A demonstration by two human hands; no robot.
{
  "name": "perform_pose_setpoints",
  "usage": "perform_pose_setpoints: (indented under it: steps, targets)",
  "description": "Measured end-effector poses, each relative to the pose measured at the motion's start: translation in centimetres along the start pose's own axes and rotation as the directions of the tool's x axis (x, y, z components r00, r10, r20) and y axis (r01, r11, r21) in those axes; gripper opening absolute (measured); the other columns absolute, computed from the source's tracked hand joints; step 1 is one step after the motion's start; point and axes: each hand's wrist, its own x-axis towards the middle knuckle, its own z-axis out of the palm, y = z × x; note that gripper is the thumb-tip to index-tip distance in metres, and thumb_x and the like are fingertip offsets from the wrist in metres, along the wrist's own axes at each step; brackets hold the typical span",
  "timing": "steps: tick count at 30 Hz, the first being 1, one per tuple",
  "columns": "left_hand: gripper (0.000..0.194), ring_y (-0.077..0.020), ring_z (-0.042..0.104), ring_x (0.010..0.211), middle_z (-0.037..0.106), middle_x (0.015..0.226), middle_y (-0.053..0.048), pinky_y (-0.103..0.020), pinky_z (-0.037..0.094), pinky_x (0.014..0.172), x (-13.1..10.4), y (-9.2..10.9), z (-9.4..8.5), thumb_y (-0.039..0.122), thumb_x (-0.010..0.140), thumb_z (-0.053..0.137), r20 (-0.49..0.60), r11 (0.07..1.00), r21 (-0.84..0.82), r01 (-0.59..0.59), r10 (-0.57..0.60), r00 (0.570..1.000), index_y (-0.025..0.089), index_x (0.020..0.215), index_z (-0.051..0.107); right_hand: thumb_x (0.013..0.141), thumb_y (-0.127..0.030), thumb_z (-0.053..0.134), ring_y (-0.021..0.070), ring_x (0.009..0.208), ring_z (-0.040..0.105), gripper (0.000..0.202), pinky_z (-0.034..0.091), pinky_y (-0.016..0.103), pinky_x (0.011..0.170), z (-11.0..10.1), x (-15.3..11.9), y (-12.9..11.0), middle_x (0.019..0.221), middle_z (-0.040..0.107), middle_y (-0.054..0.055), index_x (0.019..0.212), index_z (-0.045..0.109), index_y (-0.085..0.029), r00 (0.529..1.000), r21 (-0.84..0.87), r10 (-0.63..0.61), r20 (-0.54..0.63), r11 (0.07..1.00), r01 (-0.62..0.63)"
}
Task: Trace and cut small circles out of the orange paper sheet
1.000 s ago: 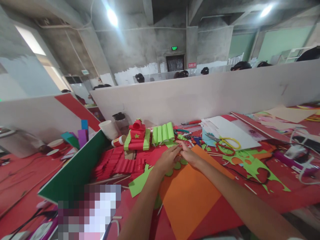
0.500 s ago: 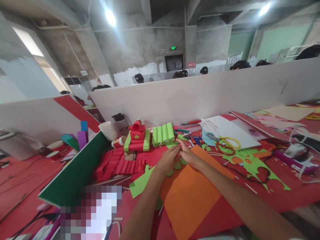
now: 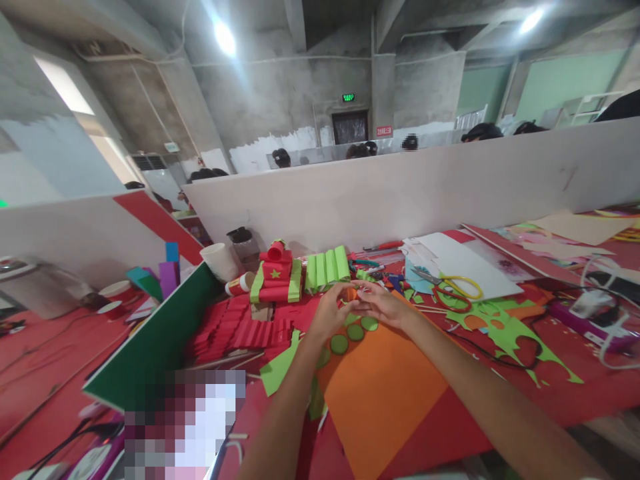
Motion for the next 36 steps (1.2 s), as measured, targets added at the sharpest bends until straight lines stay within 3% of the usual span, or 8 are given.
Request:
perform_pose_setpoints:
  steps: [7, 13, 19, 23, 30, 36]
  targets:
    - [0.043, -0.0223, 0.059, 0.115, 0.064, 0.125, -0.009, -0.038, 0.045, 0.101, -0.1, 0.5, -0.2, 0.015, 0.082, 0.063, 0.068, 0.998, 0.045, -0.052, 0.049, 0.997, 0.021, 0.124, 0.059, 0.083, -0.026, 0.073, 0.0177, 0.083, 0.074, 0.031, 0.058, 0.038, 0.088, -0.6, 0.4, 0.6, 0.081, 0.071, 0.001, 0.11, 0.06, -0.022, 0.999, -0.023, -0.003, 0.033, 1.0, 0.003]
    - [0.049, -0.0228, 0.057, 0.118, 0.063, 0.127, -0.008, -0.037, 0.044, 0.102, -0.2, 0.4, -0.5, 0.013, 0.082, 0.063, 0.127, 0.975, 0.2, -0.093, 0.068, 0.99, 0.024, 0.13, 0.056, 0.089, -0.026, 0.063, 0.0176, 0.081, 0.074, 0.034, 0.058, 0.037, 0.085, 0.1, 0.1, 0.2, 0.085, 0.071, 0.002, 0.122, 0.058, -0.023, 0.999, -0.09, 0.034, -0.004, 0.995, -0.034]
    - [0.047, -0.0235, 0.06, 0.114, 0.061, 0.128, -0.008, -0.036, 0.048, 0.096, -0.4, -0.2, -0.7, 0.015, 0.085, 0.061, 0.197, 0.943, 0.32, -0.096, 0.033, 0.98, 0.026, 0.13, 0.057, 0.088, -0.013, 0.054, 0.0173, 0.078, 0.074, 0.071, 0.058, 0.036, 0.084, 0.8, -0.2, -0.1, 0.069, 0.062, -0.005, 0.152, 0.026, -0.024, 0.998, -0.11, 0.064, -0.001, 0.992, -0.064]
    - [0.044, -0.0236, 0.061, 0.112, 0.064, 0.124, -0.008, -0.035, 0.048, 0.094, -0.4, -0.2, -0.8, 0.014, 0.085, 0.059, 0.217, 0.935, 0.337, -0.109, 0.036, 0.976, 0.027, 0.127, 0.059, 0.088, -0.015, 0.055, 0.0173, 0.082, 0.073, 0.08, 0.057, 0.036, 0.085, 0.5, -0.3, 0.0, 0.08, 0.068, -0.001, 0.156, 0.015, -0.025, 0.997, -0.146, 0.059, 0.059, 0.988, -0.05]
    - [0.041, -0.0228, 0.06, 0.115, 0.064, 0.126, -0.008, -0.036, 0.046, 0.099, -0.2, 0.4, -0.8, 0.02, 0.086, 0.062, 0.172, 0.969, 0.222, -0.104, 0.067, 0.983, 0.025, 0.127, 0.059, 0.087, -0.024, 0.068, 0.0182, 0.085, 0.072, 0.07, 0.057, 0.037, 0.086, 0.2, -0.6, -1.0, 0.097, 0.071, 0.004, 0.148, 0.033, -0.025, 0.997, -0.13, 0.062, 0.051, 0.99, -0.055]
    - [0.042, -0.0216, 0.06, 0.112, 0.064, 0.127, -0.008, -0.036, 0.047, 0.098, -0.2, 1.0, -0.8, 0.022, 0.085, 0.064, 0.163, 0.984, 0.136, -0.113, 0.09, 0.982, 0.025, 0.127, 0.059, 0.079, -0.026, 0.078, 0.0148, 0.077, 0.071, 0.065, 0.059, 0.036, 0.085, -0.5, -0.6, -1.2, 0.086, 0.067, -0.002, 0.136, 0.048, -0.025, 0.992, -0.034, 0.076, 0.105, 0.997, -0.073]
